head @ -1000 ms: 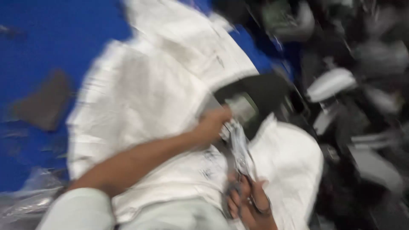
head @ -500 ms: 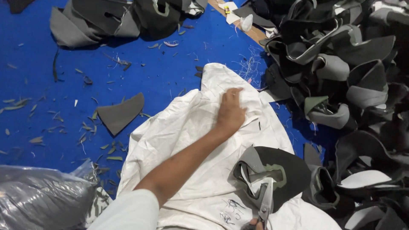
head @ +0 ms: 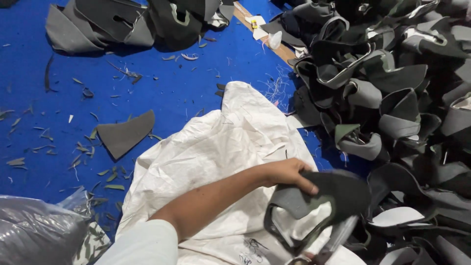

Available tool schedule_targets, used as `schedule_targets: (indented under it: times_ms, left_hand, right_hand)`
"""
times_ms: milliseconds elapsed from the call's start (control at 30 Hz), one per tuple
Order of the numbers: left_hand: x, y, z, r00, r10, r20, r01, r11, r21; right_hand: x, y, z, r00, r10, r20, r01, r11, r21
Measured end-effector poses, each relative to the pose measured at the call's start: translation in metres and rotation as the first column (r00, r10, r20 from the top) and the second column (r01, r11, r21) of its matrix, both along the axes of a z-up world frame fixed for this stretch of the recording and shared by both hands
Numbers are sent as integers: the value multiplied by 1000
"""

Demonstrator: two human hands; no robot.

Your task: Trimming excess material from shoe upper components using scissors.

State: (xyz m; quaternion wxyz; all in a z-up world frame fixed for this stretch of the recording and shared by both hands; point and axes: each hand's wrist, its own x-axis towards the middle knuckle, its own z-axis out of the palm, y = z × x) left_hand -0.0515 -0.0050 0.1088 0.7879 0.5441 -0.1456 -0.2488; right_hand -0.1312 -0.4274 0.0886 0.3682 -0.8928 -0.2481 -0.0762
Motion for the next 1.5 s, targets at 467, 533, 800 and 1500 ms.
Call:
schedule_targets:
  times_ms: [467, 533, 800, 1500]
  left_hand:
    - [-8, 27, 66, 992, -102, 72, 125, 794, -594]
    - [-20, 40, 72, 988, -130, 85, 154, 747, -647]
    - [-30, 95, 89, 918, 390, 67, -244, 692, -680]
    - [-50, 86, 81, 958, 269, 98, -145, 751, -644]
  right_hand:
    - [140, -45, -63, 901, -184, 394, 120, 976, 181]
    - [120, 10, -38, 919, -260, 296, 147, 924, 354]
    - [-61, 240, 101, 850, 197, -489, 182, 761, 623]
    - [-101, 222, 44, 503, 833, -230, 174, 163, 971]
